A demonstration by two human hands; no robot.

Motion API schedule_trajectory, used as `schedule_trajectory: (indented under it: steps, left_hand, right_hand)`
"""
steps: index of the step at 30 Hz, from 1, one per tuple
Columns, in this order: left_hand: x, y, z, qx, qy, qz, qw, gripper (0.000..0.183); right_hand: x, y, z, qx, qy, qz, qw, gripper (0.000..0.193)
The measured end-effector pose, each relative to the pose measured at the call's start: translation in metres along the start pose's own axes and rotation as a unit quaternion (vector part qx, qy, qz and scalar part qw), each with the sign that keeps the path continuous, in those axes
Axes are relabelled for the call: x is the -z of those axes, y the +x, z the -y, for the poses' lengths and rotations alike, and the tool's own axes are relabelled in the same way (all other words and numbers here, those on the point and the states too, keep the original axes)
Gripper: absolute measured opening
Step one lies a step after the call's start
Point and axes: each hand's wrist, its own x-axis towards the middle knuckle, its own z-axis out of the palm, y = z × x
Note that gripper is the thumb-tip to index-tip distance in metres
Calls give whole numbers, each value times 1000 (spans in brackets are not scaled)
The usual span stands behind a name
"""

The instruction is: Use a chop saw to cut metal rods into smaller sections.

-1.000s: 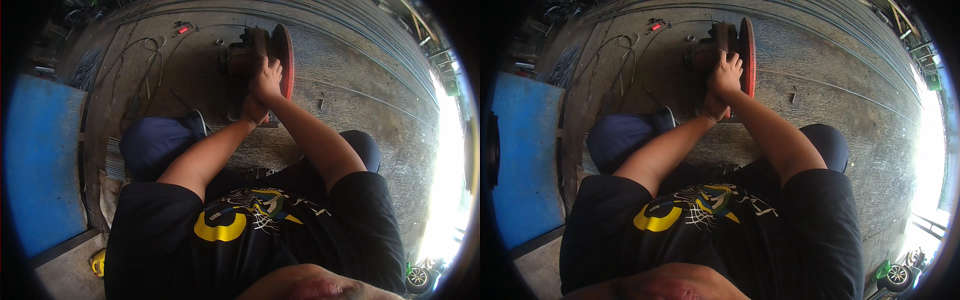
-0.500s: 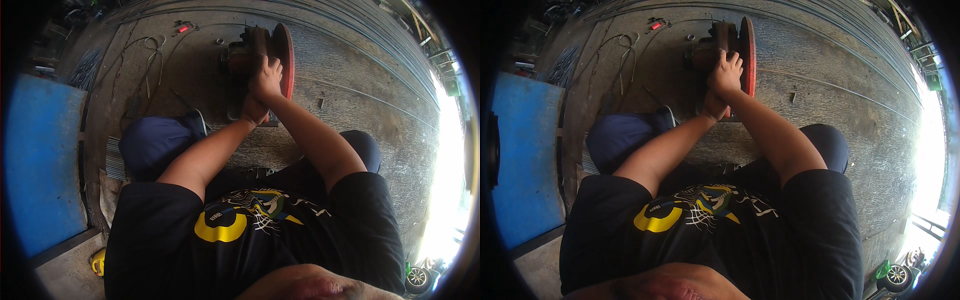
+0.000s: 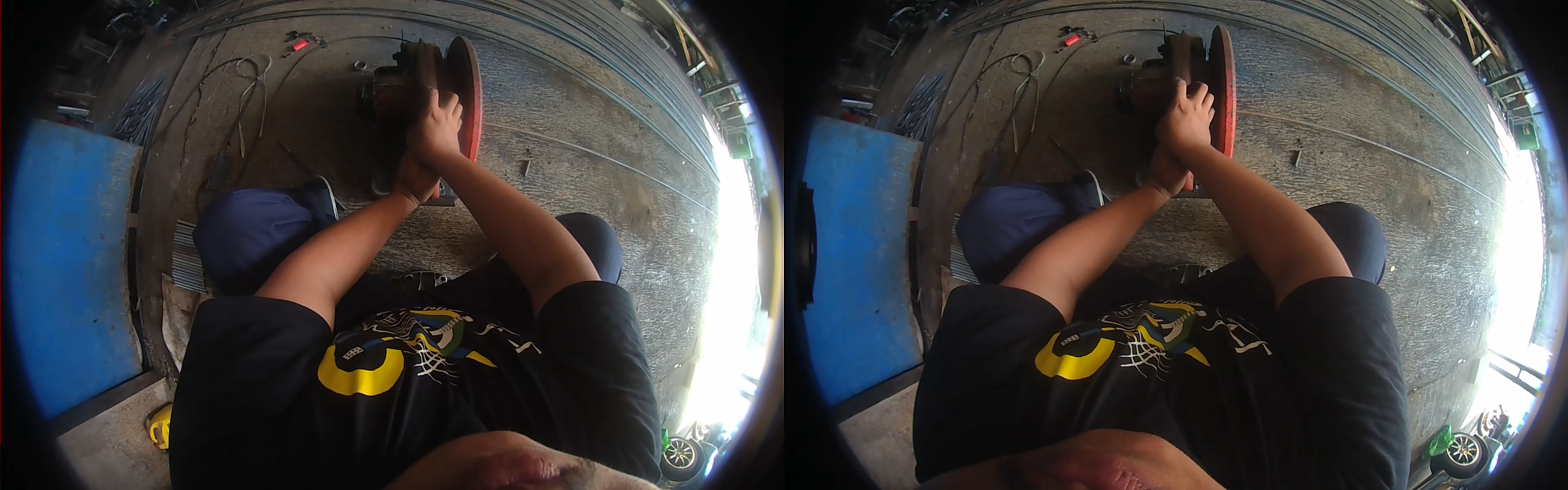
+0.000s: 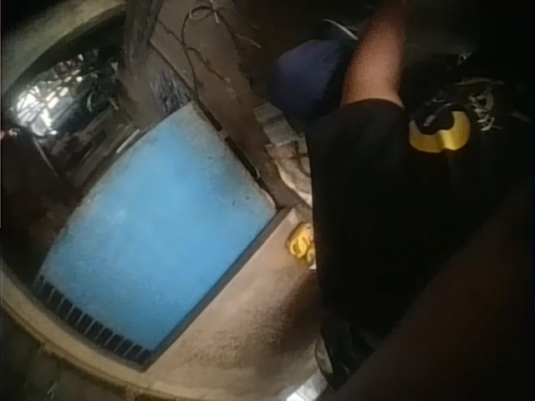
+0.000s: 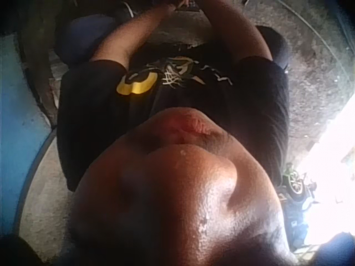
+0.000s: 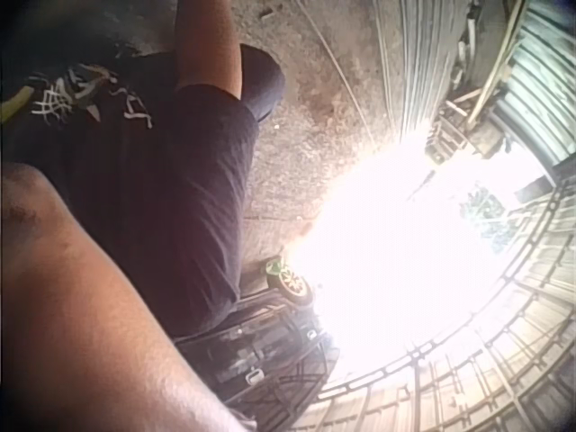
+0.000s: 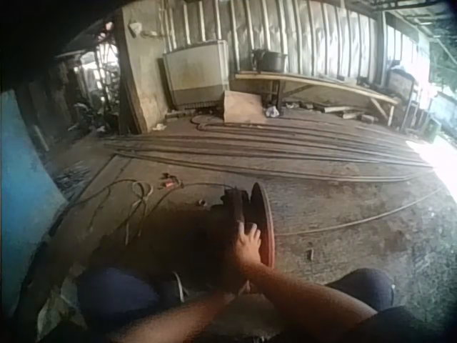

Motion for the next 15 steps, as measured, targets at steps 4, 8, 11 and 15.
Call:
schedule_trajectory:
  steps: [4,8,11,15]
  left_hand:
    - [-2,0,-2,-42,16,-15,999,35]
    - [-1,-1,-2,-28,4,-4,1000,35]
    - [-1,-1,-1,18,-18,6,1000,35]
    - [-2,-1,0,-8,-36,-7,999,35]
  right_hand:
    - [1,0,1,2,-1,-7,1000,64]
    - [3,-1,2,2,-1,-9,1000,63]
    - [3,-1,2,5,0,-11,1000,63]
    - [2,-1,2,5,-3,-9,1000,63]
